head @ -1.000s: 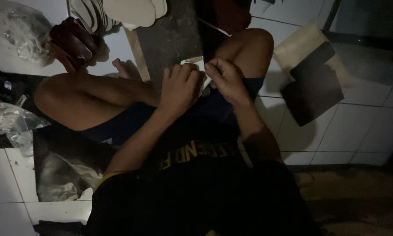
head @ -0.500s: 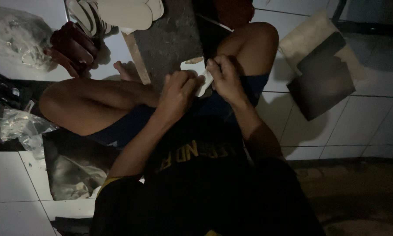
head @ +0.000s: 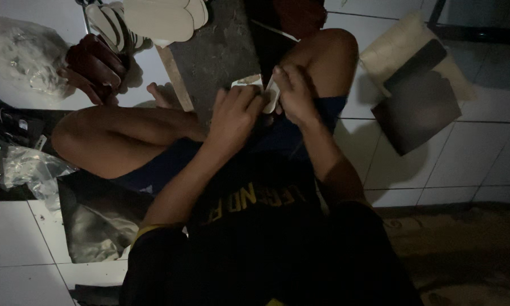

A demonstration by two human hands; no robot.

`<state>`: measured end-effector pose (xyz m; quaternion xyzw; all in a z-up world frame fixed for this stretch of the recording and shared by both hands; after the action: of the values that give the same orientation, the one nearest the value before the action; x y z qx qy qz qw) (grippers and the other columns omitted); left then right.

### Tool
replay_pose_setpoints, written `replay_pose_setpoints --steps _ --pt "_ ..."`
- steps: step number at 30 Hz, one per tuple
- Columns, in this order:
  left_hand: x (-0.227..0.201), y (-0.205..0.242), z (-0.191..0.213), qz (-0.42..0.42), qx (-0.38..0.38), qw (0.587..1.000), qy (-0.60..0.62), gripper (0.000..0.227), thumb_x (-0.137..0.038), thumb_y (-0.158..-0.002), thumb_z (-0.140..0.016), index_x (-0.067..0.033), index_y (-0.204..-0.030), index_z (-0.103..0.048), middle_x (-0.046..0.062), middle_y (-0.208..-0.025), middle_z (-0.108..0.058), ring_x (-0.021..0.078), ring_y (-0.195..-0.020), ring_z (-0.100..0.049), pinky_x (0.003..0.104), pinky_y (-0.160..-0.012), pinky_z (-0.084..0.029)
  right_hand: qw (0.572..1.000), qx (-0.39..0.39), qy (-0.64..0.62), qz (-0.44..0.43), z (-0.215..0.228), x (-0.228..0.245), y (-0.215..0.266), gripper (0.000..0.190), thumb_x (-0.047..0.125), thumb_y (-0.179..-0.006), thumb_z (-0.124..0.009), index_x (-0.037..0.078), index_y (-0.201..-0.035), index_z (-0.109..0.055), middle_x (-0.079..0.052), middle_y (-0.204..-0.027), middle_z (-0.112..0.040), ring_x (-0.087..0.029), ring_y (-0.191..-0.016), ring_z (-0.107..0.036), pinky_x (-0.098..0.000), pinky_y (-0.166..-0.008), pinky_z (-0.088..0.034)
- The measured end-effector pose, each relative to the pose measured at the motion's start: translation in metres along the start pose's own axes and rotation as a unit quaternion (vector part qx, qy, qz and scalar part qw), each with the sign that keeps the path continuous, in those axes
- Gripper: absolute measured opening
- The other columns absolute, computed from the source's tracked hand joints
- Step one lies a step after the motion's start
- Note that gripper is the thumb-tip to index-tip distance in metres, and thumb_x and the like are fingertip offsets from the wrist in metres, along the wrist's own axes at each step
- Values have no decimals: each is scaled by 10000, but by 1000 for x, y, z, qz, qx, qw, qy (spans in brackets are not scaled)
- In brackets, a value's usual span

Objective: The person smooths the edges of a white shoe part using a hammer and a small tool. They repeatedly tap and scrape the edges while seated on the floor.

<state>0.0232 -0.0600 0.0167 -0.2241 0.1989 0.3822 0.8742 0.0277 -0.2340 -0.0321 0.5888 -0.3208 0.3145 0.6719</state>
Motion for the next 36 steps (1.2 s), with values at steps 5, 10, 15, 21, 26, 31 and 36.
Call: replay_pose_setpoints --steps 5,10,15,21,26,31,36 --pt "2 2 -2 -2 -6 1000 0 277 -35 -899 -702 -53 -1175 -700 81 -1102 -638 246 -1014 -620 401 -839 -428 999 -8 -16 40 19 2 4 289 308 -1086 -547 40 -1046 -646 -27 -832 -643 -105 -655 -578 -273 -549 -473" --pt "6 41 21 36 0 999 34 394 -21 -879 -695 -50 -1272 -694 88 -1004 -599 279 -944 -592 403 -792 -400 936 -45 283 206 64 -38 73 318 287 -1122 -597 -30 -1145 -609 -138 -1051 -665 -269 -971 -641 -405 -863 -519" --pt "2 53 21 68 -21 996 47 296 -85 -935 -736 -62 -1228 -699 88 -1026 -594 271 -904 -561 423 -750 -391 887 -27 430 170 74 -107 138 500 353 -1021 -681 -112 -1157 -557 -269 -992 -611 -368 -869 -605 -463 -776 -503" --pt "4 52 11 -15 -38 999 -28 238 -96 -930 -697 -31 -1152 -642 106 -1447 -576 319 -1216 -563 459 -874 -445 923 -108 362 71 71 -108 156 378 282 -1039 -607 -58 -1204 -587 -167 -838 -660 -272 -678 -618 -420 -639 -505" --pt "6 57 6 -14 -14 999 -43 206 -113 -950 -690 -59 -1139 -625 67 -1506 -559 298 -1271 -540 462 -915 -439 873 -135 361 297 51 -41 126 237 201 -1098 -610 -13 -1008 -656 -148 -817 -672 -241 -689 -596 -373 -629 -480" --pt "7 58 5 -2 -9 998 -57 269 -155 -903 -699 -94 -1156 -631 32 -1499 -562 277 -1271 -528 463 -916 -424 888 -21 319 331 8 18 97 264 162 -1103 -550 -73 -1161 -654 -183 -957 -700 -278 -805 -682 -374 -690 -557" --pt "11 60 4 -1 -23 999 -48 221 -182 -943 -714 -119 -1139 -633 -11 -1518 -538 265 -1304 -524 436 -898 -406 870 -1 396 296 2 45 83 282 188 -1090 -577 -69 -1139 -682 -233 -982 -717 -336 -816 -696 -407 -697 -551"
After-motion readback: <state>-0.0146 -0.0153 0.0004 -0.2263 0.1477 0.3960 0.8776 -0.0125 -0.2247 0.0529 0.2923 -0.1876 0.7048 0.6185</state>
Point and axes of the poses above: each hand's wrist, its own y-axis away from the middle knuckle, its own z-axis out of the back of the hand, x = y × z, the point moved 3 cm from there along -y, towards the middle knuckle
